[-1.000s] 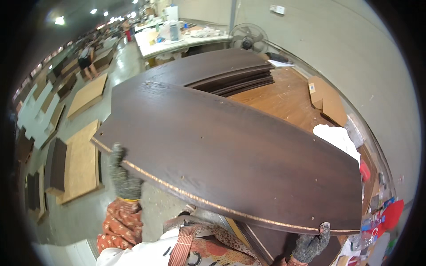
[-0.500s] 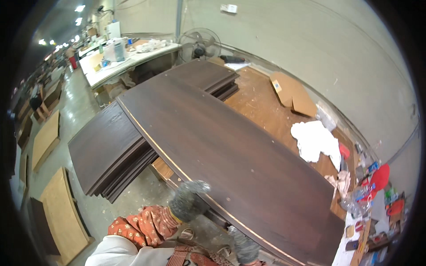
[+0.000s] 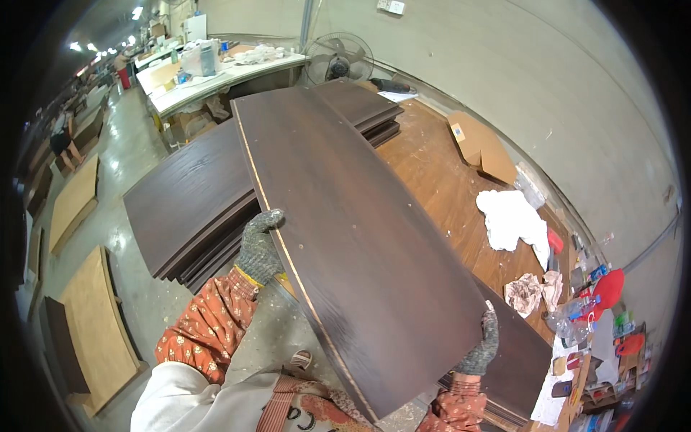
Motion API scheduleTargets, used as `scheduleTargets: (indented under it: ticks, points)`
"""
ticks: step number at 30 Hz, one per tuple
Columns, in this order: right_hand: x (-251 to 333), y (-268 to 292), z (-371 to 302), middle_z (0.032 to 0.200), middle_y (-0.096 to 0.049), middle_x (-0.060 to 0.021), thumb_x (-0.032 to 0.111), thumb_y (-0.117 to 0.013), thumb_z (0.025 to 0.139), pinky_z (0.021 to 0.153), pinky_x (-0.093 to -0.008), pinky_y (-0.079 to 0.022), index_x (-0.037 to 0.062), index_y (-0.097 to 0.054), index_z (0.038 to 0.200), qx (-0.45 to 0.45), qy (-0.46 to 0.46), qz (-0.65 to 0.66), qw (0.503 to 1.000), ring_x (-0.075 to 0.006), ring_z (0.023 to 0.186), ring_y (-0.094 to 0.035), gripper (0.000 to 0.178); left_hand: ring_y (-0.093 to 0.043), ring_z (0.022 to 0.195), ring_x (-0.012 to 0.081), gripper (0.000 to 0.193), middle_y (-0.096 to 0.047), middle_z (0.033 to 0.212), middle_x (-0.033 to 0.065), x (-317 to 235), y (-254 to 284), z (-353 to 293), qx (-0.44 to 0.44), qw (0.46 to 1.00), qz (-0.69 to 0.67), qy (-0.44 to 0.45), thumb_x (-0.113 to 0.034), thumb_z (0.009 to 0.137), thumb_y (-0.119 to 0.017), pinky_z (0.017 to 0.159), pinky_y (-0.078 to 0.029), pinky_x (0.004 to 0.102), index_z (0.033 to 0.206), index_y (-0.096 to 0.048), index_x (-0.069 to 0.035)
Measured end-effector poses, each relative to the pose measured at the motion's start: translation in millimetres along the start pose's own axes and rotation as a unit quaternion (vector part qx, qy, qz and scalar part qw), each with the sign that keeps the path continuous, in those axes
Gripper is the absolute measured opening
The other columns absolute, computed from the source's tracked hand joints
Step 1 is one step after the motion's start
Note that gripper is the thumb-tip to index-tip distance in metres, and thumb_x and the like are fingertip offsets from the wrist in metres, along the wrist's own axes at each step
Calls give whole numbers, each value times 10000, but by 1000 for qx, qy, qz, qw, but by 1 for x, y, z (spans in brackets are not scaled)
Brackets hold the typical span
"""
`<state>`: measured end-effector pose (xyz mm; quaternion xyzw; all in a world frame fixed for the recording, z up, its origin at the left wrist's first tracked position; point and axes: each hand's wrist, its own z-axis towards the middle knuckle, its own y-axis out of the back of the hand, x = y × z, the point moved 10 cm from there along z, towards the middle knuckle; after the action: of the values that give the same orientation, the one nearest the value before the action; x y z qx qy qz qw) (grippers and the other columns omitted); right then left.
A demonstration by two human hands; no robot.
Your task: The person cleans dark wood furniture panels with a white cloth and a small sponge-like tool, picking up and flipping individual panels on a work table.
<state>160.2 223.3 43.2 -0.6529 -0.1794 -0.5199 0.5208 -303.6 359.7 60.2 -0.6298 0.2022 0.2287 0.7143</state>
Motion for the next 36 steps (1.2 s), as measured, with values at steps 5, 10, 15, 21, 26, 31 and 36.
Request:
scheduleTargets:
  ticks: [5, 10, 15, 21, 26, 31, 36]
  points:
    - [-24, -40, -40, 1200, -524, -112, 224, -446, 917, 949, -388, -413, 13, -490, 1206, 13, 14, 82, 996, -244, 1084, -509, 361, -585, 883, 208, 284, -581, 945, 75, -24, -35, -78, 42, 945, 286, -152, -108, 740, -665, 841, -485, 345, 1001, -561, -64]
    - [3, -92, -110, 1201, -512, -152, 181, -478, 900, 930, -363, -431, -10, -454, 1220, 34, 204, -334, 920, -243, 1094, -507, 373, -570, 979, 234, 414, -594, 1010, 133, 19, 12, -183, -129, 967, 74, 205, -63, 669, -741, 893, -455, 347, 1039, -568, 2]
    - [0, -162, -179, 1148, -520, -151, 67, -529, 854, 875, -352, -469, -17, -430, 1221, 244, 258, -345, 869, -215, 1035, -534, 389, -573, 983, 235, 468, -597, 993, 116, -113, -1, -281, -54, 777, 571, -259, -201, 664, -790, 802, -506, 338, 1015, -569, 15]
    - [-80, -213, -230, 1107, -535, -148, 12, -514, 863, 763, -296, -513, -5, -387, 1251, 342, -255, -124, 896, -181, 902, -583, 409, -534, 1044, 195, 368, -536, 1122, 82, -160, 103, -288, -281, 950, 100, -95, -173, 808, -663, 894, -465, 368, 1106, -530, -2]
    - [-126, -251, -258, 937, -608, -102, 73, -519, 895, 734, -277, -512, -7, -413, 1221, 330, -413, 96, 843, -166, 836, -603, 353, -515, 1063, 218, 275, -558, 1121, 100, -251, 148, -279, -340, 663, 569, -348, -90, 868, -538, 957, -393, 325, 1126, -547, 5]
    - [-154, -329, -274, 869, -627, -104, 121, -558, 878, 668, -275, -508, -22, -521, 1080, 525, -306, -134, 782, -160, 795, -612, 251, -450, 1116, 192, 370, -518, 1135, 104, -280, 181, -219, -361, 782, 440, -252, -221, 873, -570, 951, -369, 324, 1151, -544, 21]
    - [-165, -387, -276, 811, -638, -85, 131, -595, 848, 626, -269, -499, -23, -567, 1014, 588, -136, -303, 738, -151, 719, -617, 229, -405, 1179, 222, 502, -459, 1266, 133, -318, 194, -163, -313, 756, 517, -251, -230, 863, -580, 993, -339, 338, 1273, -438, 21]
